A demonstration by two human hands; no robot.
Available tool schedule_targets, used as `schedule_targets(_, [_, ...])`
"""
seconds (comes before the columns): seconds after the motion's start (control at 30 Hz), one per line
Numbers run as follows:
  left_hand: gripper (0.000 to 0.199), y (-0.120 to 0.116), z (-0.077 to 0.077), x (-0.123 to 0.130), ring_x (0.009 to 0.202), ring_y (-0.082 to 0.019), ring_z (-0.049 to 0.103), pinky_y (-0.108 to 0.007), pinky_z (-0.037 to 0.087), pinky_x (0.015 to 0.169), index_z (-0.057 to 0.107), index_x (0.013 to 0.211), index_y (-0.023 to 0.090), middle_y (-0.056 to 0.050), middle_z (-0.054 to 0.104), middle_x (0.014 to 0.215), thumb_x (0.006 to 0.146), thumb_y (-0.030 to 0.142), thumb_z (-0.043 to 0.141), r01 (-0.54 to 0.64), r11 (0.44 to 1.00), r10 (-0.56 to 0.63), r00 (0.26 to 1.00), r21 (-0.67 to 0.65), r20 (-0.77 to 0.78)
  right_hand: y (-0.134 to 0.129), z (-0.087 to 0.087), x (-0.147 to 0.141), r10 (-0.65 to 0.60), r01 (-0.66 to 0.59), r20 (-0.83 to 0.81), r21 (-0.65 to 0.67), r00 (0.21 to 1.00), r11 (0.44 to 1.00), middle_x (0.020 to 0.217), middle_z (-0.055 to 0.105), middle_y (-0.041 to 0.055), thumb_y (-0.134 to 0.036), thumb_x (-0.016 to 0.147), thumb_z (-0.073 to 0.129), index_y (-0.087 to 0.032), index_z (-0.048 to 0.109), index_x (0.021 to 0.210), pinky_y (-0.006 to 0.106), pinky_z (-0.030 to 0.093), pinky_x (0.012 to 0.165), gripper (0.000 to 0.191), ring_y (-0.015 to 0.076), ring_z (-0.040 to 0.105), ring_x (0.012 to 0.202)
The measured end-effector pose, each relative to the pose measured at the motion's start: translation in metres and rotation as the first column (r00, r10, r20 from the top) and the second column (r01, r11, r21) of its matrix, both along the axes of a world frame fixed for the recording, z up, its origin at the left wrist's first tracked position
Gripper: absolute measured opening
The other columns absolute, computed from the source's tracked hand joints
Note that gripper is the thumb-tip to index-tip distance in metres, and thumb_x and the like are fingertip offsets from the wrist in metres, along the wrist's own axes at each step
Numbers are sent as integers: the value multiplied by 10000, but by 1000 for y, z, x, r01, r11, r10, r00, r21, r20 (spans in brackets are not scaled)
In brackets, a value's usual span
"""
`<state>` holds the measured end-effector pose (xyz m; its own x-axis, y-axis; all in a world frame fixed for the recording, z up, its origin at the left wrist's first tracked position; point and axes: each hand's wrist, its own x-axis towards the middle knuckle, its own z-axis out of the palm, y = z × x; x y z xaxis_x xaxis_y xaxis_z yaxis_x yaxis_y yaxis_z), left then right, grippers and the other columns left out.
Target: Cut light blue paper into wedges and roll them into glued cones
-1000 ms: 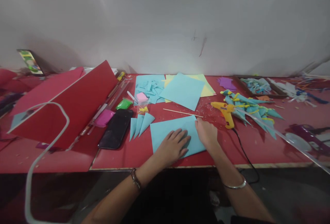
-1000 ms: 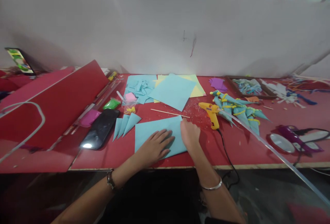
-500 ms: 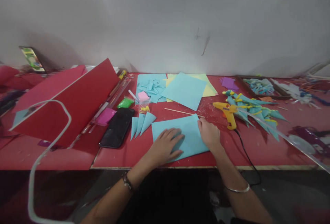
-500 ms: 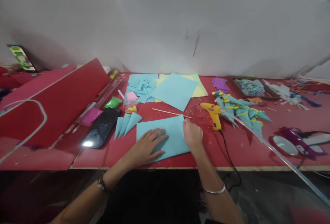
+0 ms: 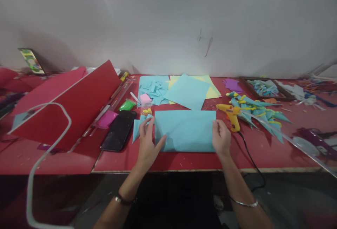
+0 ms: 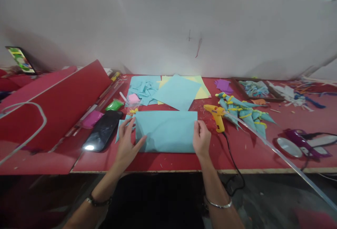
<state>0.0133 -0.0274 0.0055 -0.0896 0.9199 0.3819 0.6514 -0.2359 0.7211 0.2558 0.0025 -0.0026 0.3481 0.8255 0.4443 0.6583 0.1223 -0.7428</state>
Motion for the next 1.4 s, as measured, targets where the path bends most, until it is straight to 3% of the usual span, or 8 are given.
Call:
schedule_targets(0.33, [584, -3, -8, 0, 1071, -235, 511, -376, 422, 904, 431, 1219, 113, -129, 534, 1187, 707, 358, 569, 84, 946, -23, 981, -312, 194, 0, -6, 1, 12, -15, -109, -25, 994, 1000, 610, 475, -6, -414, 834, 363, -173, 497, 721, 248, 383, 558, 298, 135, 455, 570])
schedule_targets(0.6, [210, -16, 1, -31, 905, -190, 590, -312, 468, 817, 680, 829, 173, -65, 661, 956, 783, 220, 481, 534, 812, -500, 844, -236, 193, -33, -7, 27, 314, -320, -119, -43, 942, 946, 1286, 447, 127, -427, 782, 522, -189, 312, 1341, 422, 314, 1001, 643, 240, 404, 1199])
schedule_targets(0.7, [269, -23, 0, -38, 1027, -207, 546, -367, 421, 908, 678, 960, 241, -63, 615, 1113, 778, 168, 495, 592, 740, -612, 789, -321, 44, -53, -3, 43, 538, -538, -64, -206, 841, 817, 1306, 437, 122, -481, 764, 535, -207, 469, 1251, 416, 323, 1002, 563, 262, 387, 1220])
schedule_targets(0.83, [431, -26, 0, -40, 1164, -197, 450, -430, 327, 999, 604, 1091, 353, -6, 521, 1270, 787, 96, 439, 556, 720, -658, 738, -415, -152, -68, 3, 54, 791, -740, -132, -470, 598, 481, 1320, 444, 121, -471, 714, 612, -237, 578, 1158, 421, 350, 985, 503, 267, 403, 1216])
schedule_targets(0.9, [459, -27, 2, -39, 1146, -177, 465, -398, 366, 971, 580, 1117, 368, 6, 528, 1264, 800, 89, 401, 559, 713, -667, 727, -423, -163, -71, 2, 57, 810, -728, -121, -528, 574, 437, 1334, 438, 108, -442, 715, 621, -264, 613, 1113, 450, 320, 1001, 436, 264, 379, 1236])
schedule_targets(1.0, [406, -31, 8, -35, 1041, -164, 539, -341, 421, 903, 602, 1090, 341, -6, 608, 1149, 822, 133, 381, 570, 710, -669, 729, -414, -143, -71, -3, 58, 774, -706, -118, -512, 623, 490, 1187, 577, 84, -441, 770, 544, -264, 701, 904, 448, 346, 974, 272, 245, 468, 1153])
schedule_targets(1.23, [448, -39, 4, -12, 549, -170, 561, -264, 418, 525, 596, 581, 179, -38, 597, 570, 855, 436, 352, 172, 894, -302, 913, -414, -273, -67, -7, 33, 390, -366, -3, -353, 921, 861, 551, 549, 10, -519, 803, 413, -184, 510, 489, 257, 435, 537, 470, 158, 527, 543])
schedule_targets(1.4, [523, -33, -5, 0, 720, -212, 631, -290, 464, 610, 502, 1166, 149, -59, 671, 811, 750, 466, 526, -53, 918, -54, 965, -393, -255, -55, -13, 19, 171, -96, 234, -302, 957, 948, 439, 418, -26, -543, 820, 349, -201, 404, 505, 224, 304, 443, 468, 112, 411, 419])
